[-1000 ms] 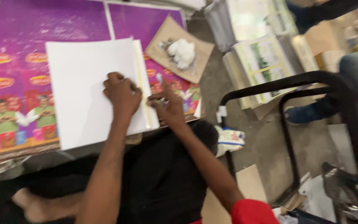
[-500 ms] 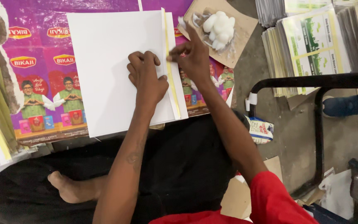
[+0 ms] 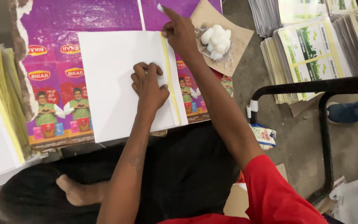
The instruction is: The person sits on the floor and applies glue to the spine of a white paper sheet using a small white stick. They then place the glued sheet onto a stack of similar sheets.
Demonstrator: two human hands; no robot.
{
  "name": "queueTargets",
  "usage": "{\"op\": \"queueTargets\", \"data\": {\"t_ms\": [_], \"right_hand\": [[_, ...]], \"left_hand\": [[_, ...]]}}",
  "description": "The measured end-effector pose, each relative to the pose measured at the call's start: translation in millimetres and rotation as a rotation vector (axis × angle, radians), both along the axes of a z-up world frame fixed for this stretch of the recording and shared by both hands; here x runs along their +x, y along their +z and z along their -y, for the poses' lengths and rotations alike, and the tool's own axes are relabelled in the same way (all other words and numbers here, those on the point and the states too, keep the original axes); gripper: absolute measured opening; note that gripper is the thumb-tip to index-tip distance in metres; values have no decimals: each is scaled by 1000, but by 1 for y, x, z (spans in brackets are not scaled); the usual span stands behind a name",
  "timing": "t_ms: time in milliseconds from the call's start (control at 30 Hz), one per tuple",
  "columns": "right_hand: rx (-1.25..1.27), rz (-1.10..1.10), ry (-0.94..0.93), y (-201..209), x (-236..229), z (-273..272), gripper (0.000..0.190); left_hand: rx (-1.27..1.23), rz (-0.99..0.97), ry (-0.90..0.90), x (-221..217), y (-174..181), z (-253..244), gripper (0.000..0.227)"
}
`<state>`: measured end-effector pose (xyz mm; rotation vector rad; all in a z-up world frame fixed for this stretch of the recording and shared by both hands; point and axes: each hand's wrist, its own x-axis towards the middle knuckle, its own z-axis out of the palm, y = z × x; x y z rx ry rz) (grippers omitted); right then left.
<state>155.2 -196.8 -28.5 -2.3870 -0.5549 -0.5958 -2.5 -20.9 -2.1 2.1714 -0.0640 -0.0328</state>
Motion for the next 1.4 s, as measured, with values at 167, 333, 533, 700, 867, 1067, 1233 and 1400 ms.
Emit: {"op": "queueTargets", "data": {"t_ms": [167,333,533,700,867,1067,1233,1400], "right_hand": [[-139,-37,30,29,-87,-5,85],[-140,-212,-24,47,-202,-11,90],[-131,-192,-72,60,-280,-24,87],[-164,-90,-68,51,-305,-27,82],[96,-139,-7,53,-308,-18,80],[226,-128,-204,55,-318,-14,69],[300,12,-225,51,-320,-25,68],[288,11,-334,47,-304,-20,59]], "left_hand": [[18,12,9,0,-5,1,49],[15,38,38,-1,-18,3,49],[5,80,65,3,-20,5,47],[6,88,62,3,-39,8,45],[28,84,65,22,-63,10,37],[148,245,340,5,-52,-87,88],[268,-137,337,-28,-41,-173,100],[254,42,431,-26,-52,-246,111]]}}
